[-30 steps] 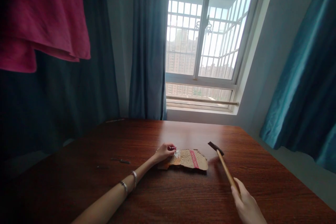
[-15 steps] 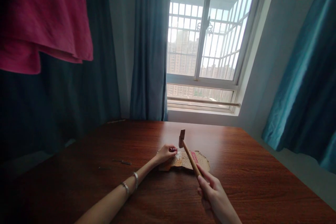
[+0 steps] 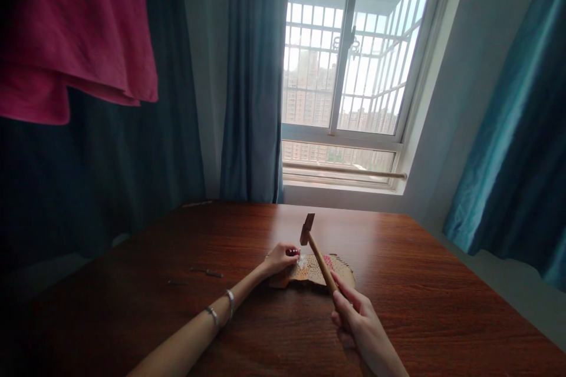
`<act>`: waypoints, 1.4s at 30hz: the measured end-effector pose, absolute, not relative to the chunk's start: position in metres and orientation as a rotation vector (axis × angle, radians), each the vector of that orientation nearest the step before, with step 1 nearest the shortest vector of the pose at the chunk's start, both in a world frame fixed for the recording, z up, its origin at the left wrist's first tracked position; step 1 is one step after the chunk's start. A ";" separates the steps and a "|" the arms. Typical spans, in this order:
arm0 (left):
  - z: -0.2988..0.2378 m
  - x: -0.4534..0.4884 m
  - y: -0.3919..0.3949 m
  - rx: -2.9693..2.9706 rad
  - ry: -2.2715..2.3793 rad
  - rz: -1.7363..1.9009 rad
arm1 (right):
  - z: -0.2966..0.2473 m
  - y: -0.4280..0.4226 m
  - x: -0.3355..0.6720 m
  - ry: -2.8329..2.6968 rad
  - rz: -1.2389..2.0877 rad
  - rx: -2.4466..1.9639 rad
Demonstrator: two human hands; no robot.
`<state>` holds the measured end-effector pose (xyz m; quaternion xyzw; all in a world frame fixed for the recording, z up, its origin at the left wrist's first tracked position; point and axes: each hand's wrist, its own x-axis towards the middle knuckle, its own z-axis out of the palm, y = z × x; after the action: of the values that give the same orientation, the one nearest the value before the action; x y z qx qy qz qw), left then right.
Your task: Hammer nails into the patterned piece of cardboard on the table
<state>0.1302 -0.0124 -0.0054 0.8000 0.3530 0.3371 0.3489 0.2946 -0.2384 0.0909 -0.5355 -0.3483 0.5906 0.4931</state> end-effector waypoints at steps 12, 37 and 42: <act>-0.007 0.130 -0.010 2.170 0.988 0.843 | 0.082 -0.233 0.293 -0.903 1.408 -1.304; -0.005 0.129 -0.013 2.199 0.978 0.804 | 0.075 -0.241 0.288 -0.944 1.398 -1.292; -0.010 0.130 -0.009 2.191 0.929 0.855 | 0.081 -0.243 0.290 -0.893 1.386 -1.294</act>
<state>0.1298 -0.0089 -0.0100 0.8262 0.3501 0.3223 0.3016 0.2903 -0.2432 0.0812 -0.5350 -0.3693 0.5730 0.4991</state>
